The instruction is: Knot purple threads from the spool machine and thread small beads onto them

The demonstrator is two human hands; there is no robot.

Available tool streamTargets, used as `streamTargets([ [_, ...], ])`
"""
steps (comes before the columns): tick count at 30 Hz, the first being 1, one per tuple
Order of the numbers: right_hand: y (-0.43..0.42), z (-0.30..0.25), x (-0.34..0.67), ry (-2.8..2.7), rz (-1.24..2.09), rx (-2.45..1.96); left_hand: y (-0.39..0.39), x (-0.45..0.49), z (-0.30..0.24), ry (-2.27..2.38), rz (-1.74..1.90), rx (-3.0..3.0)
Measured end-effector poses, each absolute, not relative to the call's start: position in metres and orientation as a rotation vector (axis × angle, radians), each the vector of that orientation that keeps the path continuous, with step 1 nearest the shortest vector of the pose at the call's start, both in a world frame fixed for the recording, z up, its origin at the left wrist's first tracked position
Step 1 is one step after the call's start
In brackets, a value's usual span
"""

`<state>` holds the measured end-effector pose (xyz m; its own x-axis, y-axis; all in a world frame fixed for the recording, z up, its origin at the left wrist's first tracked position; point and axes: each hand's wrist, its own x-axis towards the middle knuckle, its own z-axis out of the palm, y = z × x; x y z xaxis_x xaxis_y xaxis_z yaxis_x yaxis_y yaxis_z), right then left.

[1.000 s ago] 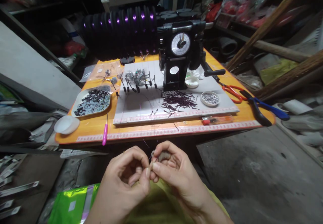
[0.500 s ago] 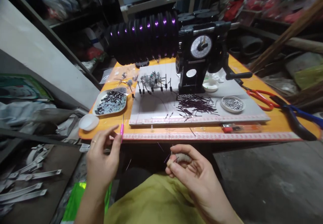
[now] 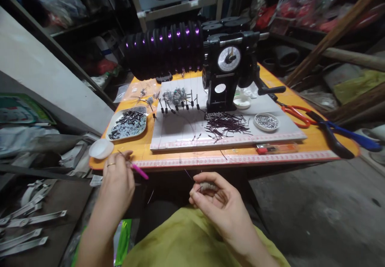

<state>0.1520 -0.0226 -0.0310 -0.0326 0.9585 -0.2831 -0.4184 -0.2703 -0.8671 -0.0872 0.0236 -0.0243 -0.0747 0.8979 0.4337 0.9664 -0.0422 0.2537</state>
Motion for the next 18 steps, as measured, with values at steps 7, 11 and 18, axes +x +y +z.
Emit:
streamTargets([
  [7,-0.017,-0.037,0.161,-0.732,1.534,-1.027,0.039,-0.072,-0.045,-1.785,-1.229,-1.880],
  [11,-0.006,-0.040,0.194,-0.708,1.335,-1.066,-0.008,-0.062,-0.089,-1.529,-1.521,-1.734],
  [18,-0.009,-0.036,0.209,-0.699,1.271,-1.084,-0.045,0.022,-0.161,-1.808,-0.713,-2.677],
])
